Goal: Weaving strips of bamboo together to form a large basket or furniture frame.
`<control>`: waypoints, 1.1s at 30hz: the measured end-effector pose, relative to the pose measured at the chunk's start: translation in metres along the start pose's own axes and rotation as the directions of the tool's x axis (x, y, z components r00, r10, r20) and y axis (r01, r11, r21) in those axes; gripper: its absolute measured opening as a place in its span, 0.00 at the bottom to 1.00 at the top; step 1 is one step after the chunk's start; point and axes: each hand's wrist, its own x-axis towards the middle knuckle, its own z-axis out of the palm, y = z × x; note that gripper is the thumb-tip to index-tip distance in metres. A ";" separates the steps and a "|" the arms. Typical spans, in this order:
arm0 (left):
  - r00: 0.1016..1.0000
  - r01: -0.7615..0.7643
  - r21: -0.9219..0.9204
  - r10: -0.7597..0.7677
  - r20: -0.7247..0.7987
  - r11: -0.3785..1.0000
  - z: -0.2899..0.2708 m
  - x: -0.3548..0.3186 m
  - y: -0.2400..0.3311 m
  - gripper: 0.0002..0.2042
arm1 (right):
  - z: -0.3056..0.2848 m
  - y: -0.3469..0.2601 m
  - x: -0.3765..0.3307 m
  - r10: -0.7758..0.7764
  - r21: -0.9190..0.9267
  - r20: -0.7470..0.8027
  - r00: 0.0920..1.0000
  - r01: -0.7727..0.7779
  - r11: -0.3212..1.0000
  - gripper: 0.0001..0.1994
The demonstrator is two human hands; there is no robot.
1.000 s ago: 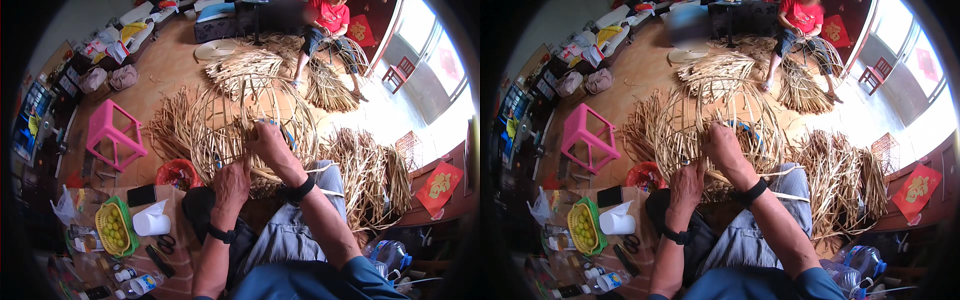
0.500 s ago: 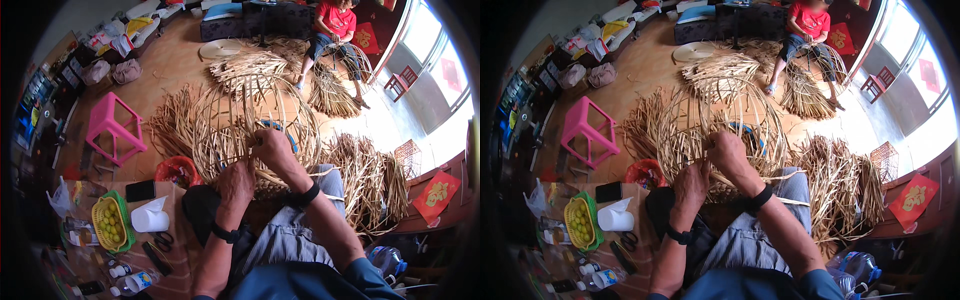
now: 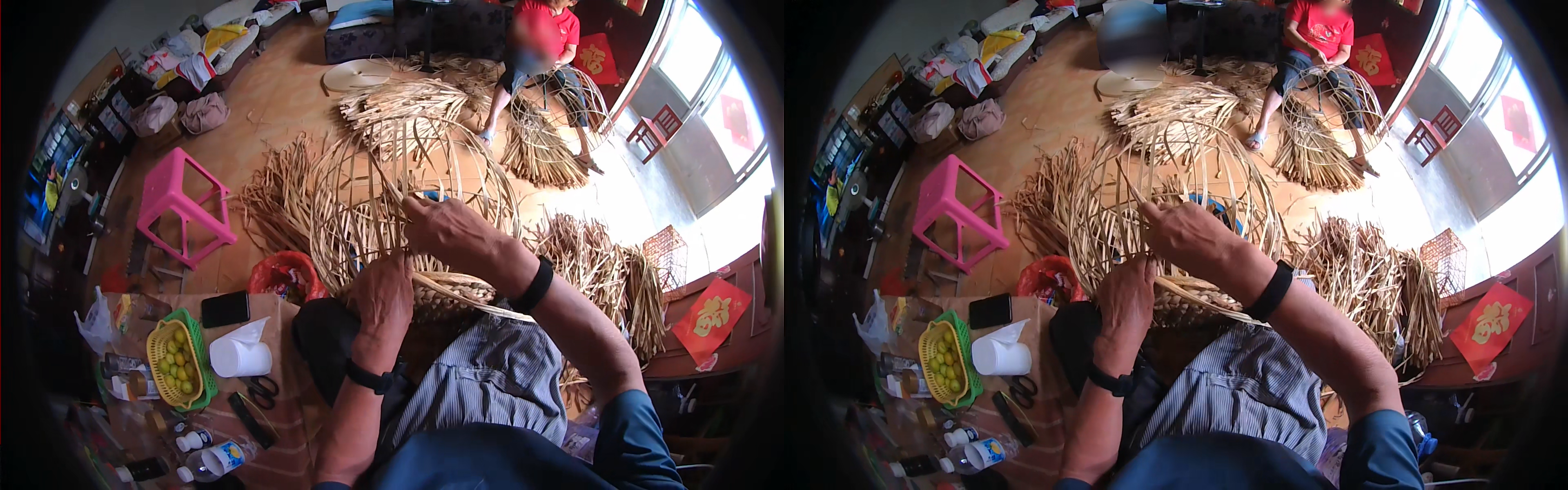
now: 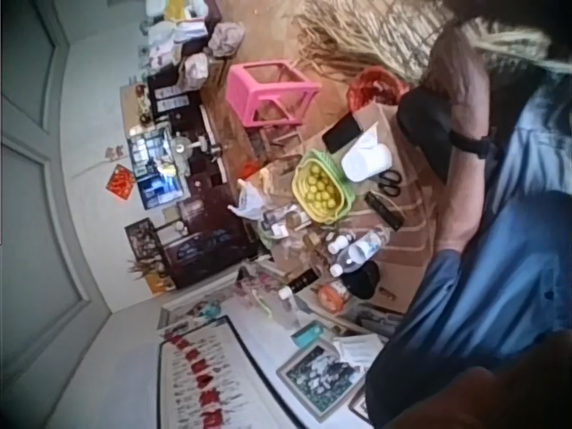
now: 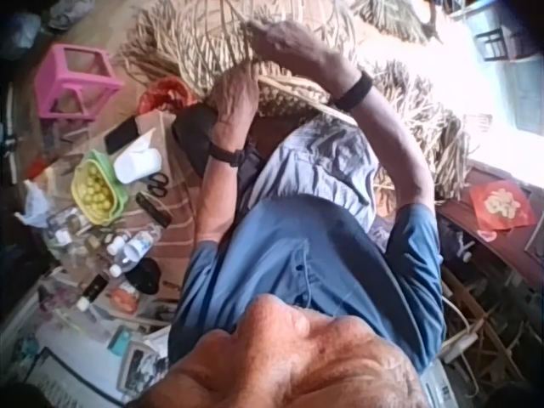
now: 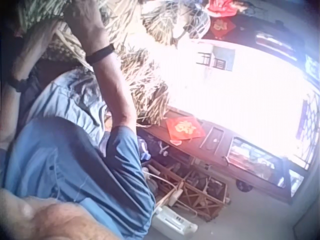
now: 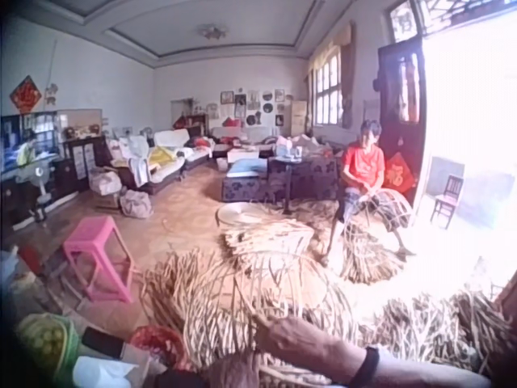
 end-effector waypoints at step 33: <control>0.893 -0.409 -0.060 0.386 -0.231 0.910 -0.036 -0.011 -0.034 0.19 | 0.051 -0.060 -0.080 0.246 0.171 -0.140 0.959 -0.222 0.960 0.04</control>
